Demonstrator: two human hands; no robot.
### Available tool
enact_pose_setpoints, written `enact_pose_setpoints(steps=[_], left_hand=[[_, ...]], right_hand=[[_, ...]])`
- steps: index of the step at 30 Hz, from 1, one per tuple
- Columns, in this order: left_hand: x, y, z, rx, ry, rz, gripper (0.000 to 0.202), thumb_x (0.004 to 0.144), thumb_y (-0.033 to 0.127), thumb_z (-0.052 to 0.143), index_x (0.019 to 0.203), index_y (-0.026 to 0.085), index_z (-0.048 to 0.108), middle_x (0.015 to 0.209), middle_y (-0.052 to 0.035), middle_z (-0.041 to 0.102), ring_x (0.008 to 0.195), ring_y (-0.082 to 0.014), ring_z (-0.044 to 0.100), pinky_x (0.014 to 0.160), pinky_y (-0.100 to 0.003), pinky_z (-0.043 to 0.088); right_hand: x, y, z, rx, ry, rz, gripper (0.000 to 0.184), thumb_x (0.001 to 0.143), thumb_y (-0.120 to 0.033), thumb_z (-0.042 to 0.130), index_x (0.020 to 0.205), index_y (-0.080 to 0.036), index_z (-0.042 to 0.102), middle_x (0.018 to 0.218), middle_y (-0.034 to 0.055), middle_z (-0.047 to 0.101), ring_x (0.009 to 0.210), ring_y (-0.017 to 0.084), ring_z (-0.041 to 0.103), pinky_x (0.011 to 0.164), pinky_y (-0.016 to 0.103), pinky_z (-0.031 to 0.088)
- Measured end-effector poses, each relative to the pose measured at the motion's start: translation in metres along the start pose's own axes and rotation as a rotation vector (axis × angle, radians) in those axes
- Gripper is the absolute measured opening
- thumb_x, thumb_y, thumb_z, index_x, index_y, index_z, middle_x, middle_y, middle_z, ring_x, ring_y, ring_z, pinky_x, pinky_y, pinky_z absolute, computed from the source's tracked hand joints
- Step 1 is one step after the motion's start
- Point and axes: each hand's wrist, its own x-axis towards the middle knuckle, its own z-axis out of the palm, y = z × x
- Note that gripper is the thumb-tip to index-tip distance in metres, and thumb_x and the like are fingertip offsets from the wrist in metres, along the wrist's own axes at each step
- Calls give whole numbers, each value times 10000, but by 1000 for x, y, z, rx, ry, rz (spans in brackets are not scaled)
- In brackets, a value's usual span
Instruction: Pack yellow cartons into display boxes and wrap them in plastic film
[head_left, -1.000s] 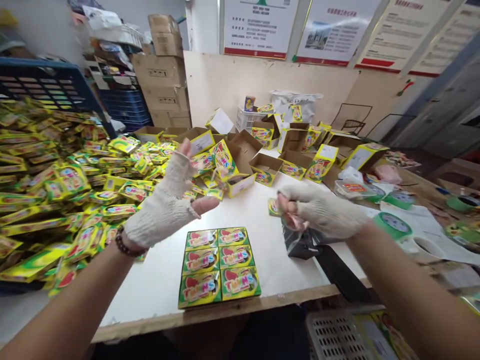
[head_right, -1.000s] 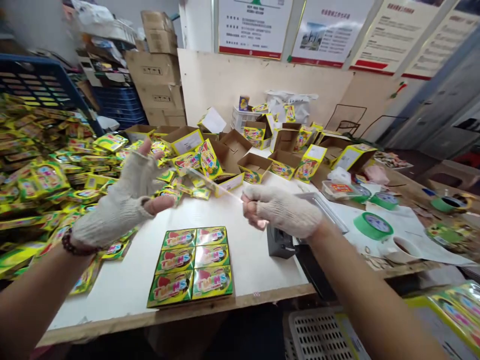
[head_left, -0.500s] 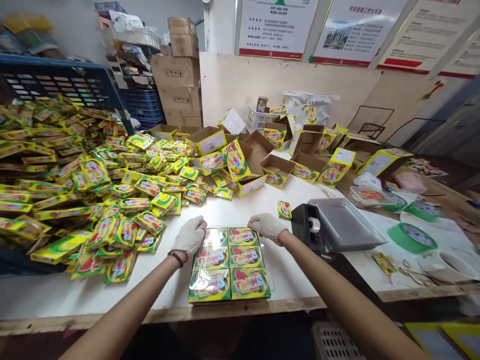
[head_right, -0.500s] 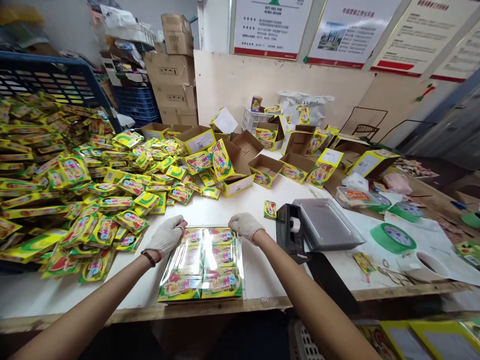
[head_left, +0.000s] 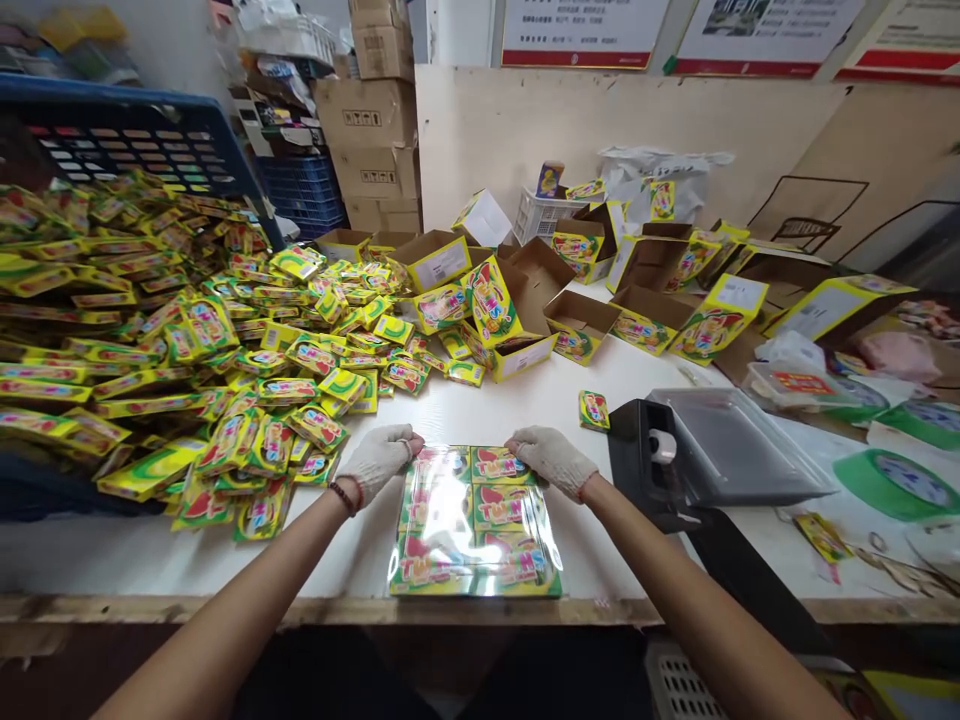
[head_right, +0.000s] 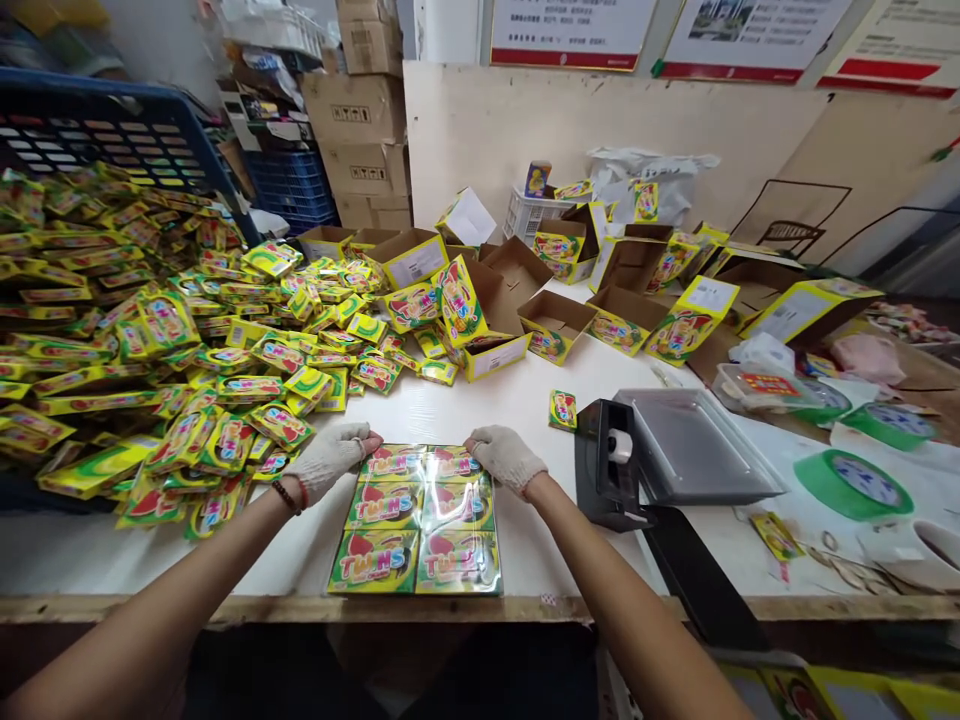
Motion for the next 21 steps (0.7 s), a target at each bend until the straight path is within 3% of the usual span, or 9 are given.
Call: enact_pose_setpoints(steps=[3, 6, 7, 10, 12, 14, 16, 18, 21], left_hand=[[-8, 1, 0, 76, 51, 46, 350, 764, 507, 478, 736, 168, 563, 656, -8, 539, 619, -148, 515, 588, -275, 454], [-17, 14, 7, 186, 97, 151, 169, 760, 343, 514, 741, 190, 586, 811, -40, 583, 841, -204, 549, 802, -341, 468], [-20, 21, 13, 257, 73, 224, 102, 737, 260, 532, 770, 198, 606, 890, -50, 597, 930, -220, 542, 888, -364, 442], [-22, 44, 44, 612, -124, 537, 227, 749, 129, 522, 925, 212, 638, 1058, -67, 604, 1055, -240, 517, 989, -406, 382], [-21, 55, 69, 833, -183, 680, 190, 839, 200, 521, 1001, 194, 620, 1067, -82, 597, 1026, -248, 528, 945, -417, 407], [-20, 62, 87, 928, -133, 696, 234, 877, 308, 545, 1063, 177, 600, 1071, -90, 585, 1001, -256, 534, 898, -418, 422], [-21, 63, 96, 981, -110, 693, 302, 898, 353, 533, 1142, 182, 581, 1090, -91, 583, 997, -260, 540, 873, -421, 420], [-22, 63, 98, 1039, -136, 724, 341, 932, 369, 479, 1228, 218, 557, 1161, -95, 585, 1050, -273, 537, 878, -439, 405], [-24, 61, 94, 1121, -180, 792, 403, 958, 413, 417, 1333, 294, 502, 1353, -110, 522, 1186, -320, 487, 918, -518, 366]], right_hand=[[-5, 2, -1, -1, 0, -28, 237, 850, -313, 478, 722, -163, 612, 606, -18, 520, 488, 92, 469, 395, 181, 359], [-8, 4, -2, -13, 19, -59, 250, 864, -297, 467, 812, -154, 665, 682, 8, 598, 552, 109, 512, 446, 193, 394], [-8, 5, -3, -25, 28, -64, 247, 861, -279, 470, 826, -152, 679, 704, 19, 622, 574, 118, 529, 469, 201, 410], [-3, 4, -4, -74, 57, -77, 226, 838, -220, 504, 820, -147, 717, 765, 51, 682, 692, 162, 595, 594, 235, 476], [-1, 5, -4, -95, 76, -89, 216, 827, -206, 533, 850, -144, 738, 859, 79, 713, 831, 206, 629, 741, 280, 506], [-7, 8, -2, -99, 107, -98, 270, 821, -201, 552, 1009, -135, 733, 1053, 112, 709, 1013, 247, 617, 916, 340, 479], [-23, 15, 3, -87, 143, -98, 451, 813, -193, 557, 1255, -138, 627, 1277, 125, 627, 1184, 260, 552, 1048, 385, 404], [-49, 24, 11, -11, 141, -118, 633, 806, -192, 553, 1430, -162, 452, 1370, 112, 565, 1242, 244, 521, 1085, 401, 378], [-95, 38, 23, 211, 77, -148, 733, 792, -232, 584, 1487, -198, 354, 1151, 72, 685, 1035, 227, 636, 959, 392, 482]])
